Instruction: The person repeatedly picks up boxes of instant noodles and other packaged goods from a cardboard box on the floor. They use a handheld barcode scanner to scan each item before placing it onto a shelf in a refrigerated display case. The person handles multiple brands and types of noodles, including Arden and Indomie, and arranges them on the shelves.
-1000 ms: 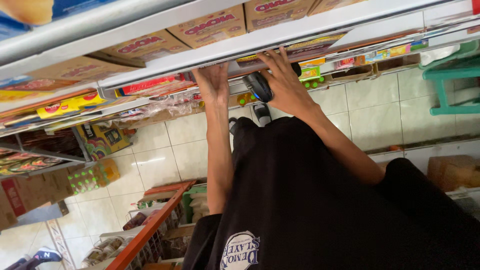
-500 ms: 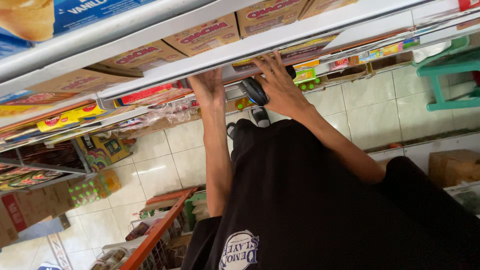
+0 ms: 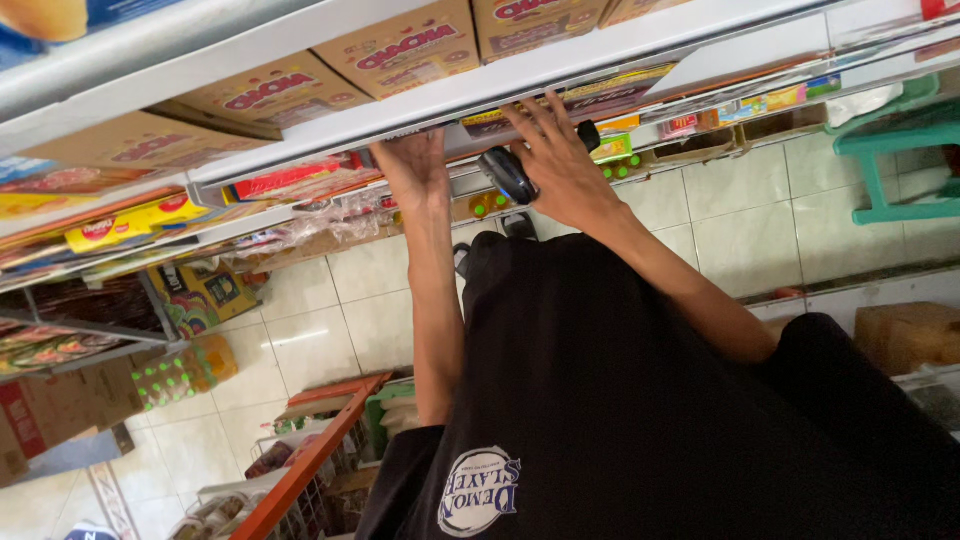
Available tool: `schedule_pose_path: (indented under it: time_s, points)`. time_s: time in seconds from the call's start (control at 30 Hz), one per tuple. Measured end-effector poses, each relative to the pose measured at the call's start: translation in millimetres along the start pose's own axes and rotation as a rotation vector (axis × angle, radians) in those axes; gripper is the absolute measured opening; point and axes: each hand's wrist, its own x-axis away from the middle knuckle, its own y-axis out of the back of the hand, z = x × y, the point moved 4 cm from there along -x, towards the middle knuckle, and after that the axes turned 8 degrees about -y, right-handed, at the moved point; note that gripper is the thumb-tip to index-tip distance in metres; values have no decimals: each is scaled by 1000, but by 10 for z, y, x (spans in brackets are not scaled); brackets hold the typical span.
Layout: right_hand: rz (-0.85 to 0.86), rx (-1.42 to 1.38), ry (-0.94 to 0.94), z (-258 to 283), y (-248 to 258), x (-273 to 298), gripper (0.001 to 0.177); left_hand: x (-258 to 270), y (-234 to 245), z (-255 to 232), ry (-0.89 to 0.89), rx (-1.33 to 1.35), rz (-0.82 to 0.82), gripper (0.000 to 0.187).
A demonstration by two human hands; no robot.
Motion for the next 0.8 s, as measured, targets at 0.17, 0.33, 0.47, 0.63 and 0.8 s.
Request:
schedule_pose_path:
  time_s: [0.17,0.33,0.47,0.63,0.8]
  points:
    - [6,60,25,15,24,9,46,25,-135,-50,-9,8,3,72]
    - [17,22,26,20,43,20,43,20,-188,-45,-17,-36,-61,71]
    - [-31,19,55,45,59,39,39,-36,-97,42,-31,-52,-40,69]
    - [-42,79,50,55,46,26,37,-233,248,80,-115,-121,0,59]
    - [31,50,23,111,-10,-31,61,-352,368,142,-118,-79,25,52]
